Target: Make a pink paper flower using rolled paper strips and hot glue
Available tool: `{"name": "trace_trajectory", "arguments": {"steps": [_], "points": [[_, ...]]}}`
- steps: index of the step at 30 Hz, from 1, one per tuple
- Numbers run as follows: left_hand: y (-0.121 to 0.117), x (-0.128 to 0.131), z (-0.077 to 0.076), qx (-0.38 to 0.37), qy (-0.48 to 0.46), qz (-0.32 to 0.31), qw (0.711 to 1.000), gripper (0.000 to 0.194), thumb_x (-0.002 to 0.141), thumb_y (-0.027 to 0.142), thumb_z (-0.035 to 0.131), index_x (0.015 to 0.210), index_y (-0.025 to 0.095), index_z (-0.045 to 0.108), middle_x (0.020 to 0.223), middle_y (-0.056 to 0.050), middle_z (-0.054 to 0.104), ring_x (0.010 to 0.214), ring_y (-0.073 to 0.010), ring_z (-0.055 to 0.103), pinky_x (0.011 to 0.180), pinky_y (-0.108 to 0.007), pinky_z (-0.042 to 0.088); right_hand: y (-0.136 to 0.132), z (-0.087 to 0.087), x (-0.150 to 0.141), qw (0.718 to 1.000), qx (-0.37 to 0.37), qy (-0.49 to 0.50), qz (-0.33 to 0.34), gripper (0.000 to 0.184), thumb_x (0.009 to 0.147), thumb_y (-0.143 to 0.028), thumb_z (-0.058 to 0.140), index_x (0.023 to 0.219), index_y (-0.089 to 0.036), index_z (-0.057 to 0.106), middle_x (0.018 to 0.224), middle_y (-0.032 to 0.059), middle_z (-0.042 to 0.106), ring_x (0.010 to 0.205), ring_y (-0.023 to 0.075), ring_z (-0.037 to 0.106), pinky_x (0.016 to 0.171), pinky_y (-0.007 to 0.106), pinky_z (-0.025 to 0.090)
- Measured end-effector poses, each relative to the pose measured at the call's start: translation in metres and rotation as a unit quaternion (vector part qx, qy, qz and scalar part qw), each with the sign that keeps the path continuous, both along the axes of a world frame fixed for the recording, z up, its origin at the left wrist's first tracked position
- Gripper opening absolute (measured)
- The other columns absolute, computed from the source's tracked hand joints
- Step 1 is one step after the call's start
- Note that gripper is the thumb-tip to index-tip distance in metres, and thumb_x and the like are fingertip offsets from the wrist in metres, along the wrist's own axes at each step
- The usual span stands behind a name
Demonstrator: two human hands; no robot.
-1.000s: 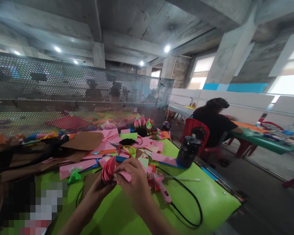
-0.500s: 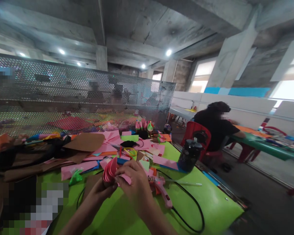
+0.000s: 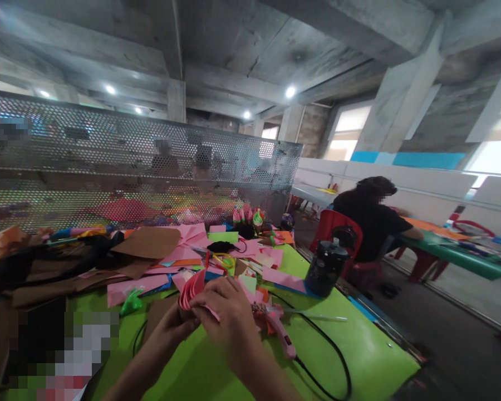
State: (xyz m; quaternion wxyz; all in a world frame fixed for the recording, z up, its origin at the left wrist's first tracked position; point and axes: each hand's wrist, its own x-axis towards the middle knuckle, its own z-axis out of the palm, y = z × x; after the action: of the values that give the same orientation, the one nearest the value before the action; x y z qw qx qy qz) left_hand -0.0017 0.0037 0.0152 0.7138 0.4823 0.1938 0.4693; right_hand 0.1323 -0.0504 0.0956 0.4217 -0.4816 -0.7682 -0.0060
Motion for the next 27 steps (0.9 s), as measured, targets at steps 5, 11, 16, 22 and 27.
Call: {"name": "trace_trajectory", "arguments": {"steps": [5,11,16,22,27], "points": [[0.005,0.004,-0.007,0.018,-0.025,0.005,1.000,0.040,0.072,0.024,0.077,0.111,0.023,0.066,0.114,-0.005,0.071,0.114,-0.0252,0.060,0.101,-0.036,0.042,0.003,-0.002,-0.004,0.999,0.015,-0.031,-0.037,0.019,0.082,-0.006,0.067,0.087,-0.023,0.070,0.087,0.0022,0.067,0.084,0.0205,0.059,0.076,0.033,0.045],[0.005,0.004,-0.004,0.040,0.000,0.025,0.999,0.043,0.072,0.024,0.076,0.114,0.020,0.065,0.118,-0.008,0.071,0.116,-0.0282,0.059,0.101,-0.038,0.043,0.001,0.001,-0.008,0.997,0.026,-0.053,-0.054,0.021,0.079,-0.003,0.067,0.085,-0.023,0.067,0.086,0.0022,0.067,0.083,0.0216,0.059,0.076,0.034,0.044],[0.004,0.004,0.001,0.042,0.004,0.032,0.999,0.040,0.068,0.022,0.077,0.107,0.021,0.067,0.111,-0.007,0.072,0.109,-0.0271,0.062,0.098,-0.037,0.045,0.000,0.002,-0.009,0.996,0.021,-0.061,-0.057,0.022,0.077,-0.002,0.068,0.083,-0.023,0.064,0.086,0.0018,0.066,0.082,0.0217,0.058,0.074,0.034,0.043],[0.004,0.004,-0.001,0.045,0.007,0.021,0.999,0.039,0.070,0.020,0.077,0.108,0.022,0.067,0.109,-0.005,0.072,0.103,-0.0239,0.063,0.095,-0.033,0.046,0.001,0.004,-0.010,0.995,0.014,-0.074,-0.058,0.022,0.077,-0.001,0.068,0.080,-0.022,0.063,0.082,0.0016,0.065,0.080,0.0209,0.057,0.072,0.033,0.042],[0.001,0.000,0.002,0.004,-0.015,-0.005,1.000,0.040,0.071,0.022,0.076,0.109,0.022,0.067,0.109,-0.005,0.072,0.109,-0.0249,0.060,0.097,-0.034,0.044,-0.001,0.004,-0.010,0.995,-0.012,-0.084,-0.061,0.022,0.076,0.001,0.067,0.079,-0.020,0.061,0.084,0.0022,0.063,0.082,0.0209,0.057,0.073,0.032,0.043]]}}
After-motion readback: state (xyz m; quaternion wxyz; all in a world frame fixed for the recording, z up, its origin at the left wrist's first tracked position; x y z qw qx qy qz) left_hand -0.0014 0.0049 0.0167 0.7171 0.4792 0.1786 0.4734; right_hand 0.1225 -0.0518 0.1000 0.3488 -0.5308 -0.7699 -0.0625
